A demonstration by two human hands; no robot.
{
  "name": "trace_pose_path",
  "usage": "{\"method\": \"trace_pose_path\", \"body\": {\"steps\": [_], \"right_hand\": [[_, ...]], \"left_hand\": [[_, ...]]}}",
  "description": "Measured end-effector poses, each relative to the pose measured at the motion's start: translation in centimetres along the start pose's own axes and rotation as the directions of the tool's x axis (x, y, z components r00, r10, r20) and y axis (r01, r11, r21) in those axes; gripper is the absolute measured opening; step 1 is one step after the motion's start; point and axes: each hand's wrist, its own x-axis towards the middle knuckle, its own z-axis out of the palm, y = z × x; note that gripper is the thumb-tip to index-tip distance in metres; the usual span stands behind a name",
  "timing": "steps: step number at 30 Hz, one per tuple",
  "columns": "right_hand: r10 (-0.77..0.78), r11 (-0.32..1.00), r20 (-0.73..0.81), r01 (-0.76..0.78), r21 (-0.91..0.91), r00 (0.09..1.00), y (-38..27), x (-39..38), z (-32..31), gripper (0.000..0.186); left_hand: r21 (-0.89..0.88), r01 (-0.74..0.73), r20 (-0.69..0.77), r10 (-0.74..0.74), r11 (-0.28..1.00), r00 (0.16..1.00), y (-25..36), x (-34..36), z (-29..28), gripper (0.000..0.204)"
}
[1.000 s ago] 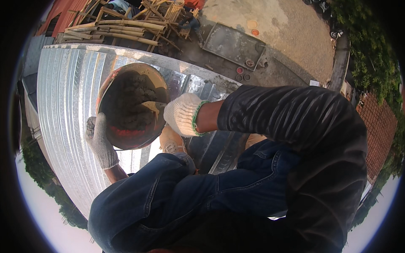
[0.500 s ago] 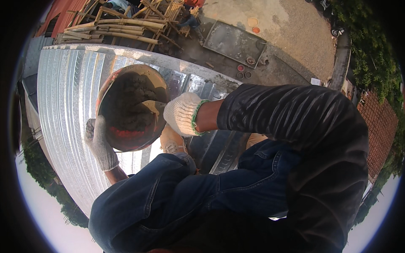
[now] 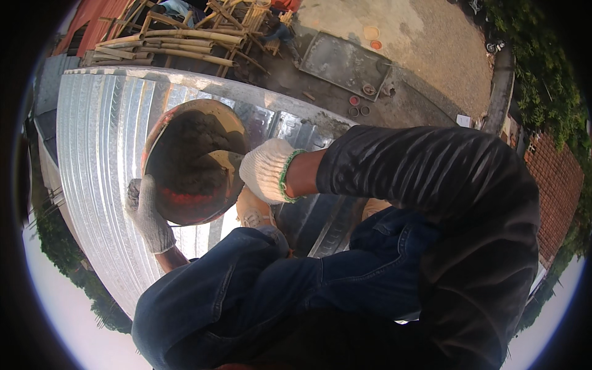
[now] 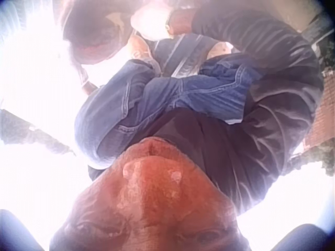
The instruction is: The person scoops wet cement from a red bucket using a trowel and spreads it along the seams of a corrugated metal roof. The person repeatedly scoops and applies the cement to seal the roof joints.
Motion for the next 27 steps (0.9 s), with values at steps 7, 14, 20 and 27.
{"method": "trace_pose_path", "body": {"steps": [7, 14, 20, 27], "right_hand": [[0.041, 0.997, 0.074, -0.036, -0.071, 0.996, -0.7, -0.3, -1.8, 0.029], [0.019, 1.000, 0.042, -0.020, 0.018, 0.999, 0.2, -0.1, -0.1, 0.031], [0.015, 1.000, 0.045, -0.015, 0.009, 0.999, 0.2, -0.2, -0.4, 0.033], [0.018, 1.000, 0.052, -0.018, -0.008, 0.998, 0.4, 0.2, 0.1, 0.035]], "left_hand": [[-0.052, 0.014, 0.019, -0.013, 0.999, 1.000, -0.4, 0.1, -0.3, 0.024], [-0.057, -0.005, 0.045, 0.008, 0.998, 0.999, -0.6, 0.3, -0.3, 0.024], [-0.090, 0.030, 0.047, -0.026, 0.995, 0.999, -0.4, 0.2, -0.4, 0.023], [-0.076, 0.026, 0.057, -0.021, 0.997, 0.998, 0.1, 0.0, -0.3, 0.024]]}}
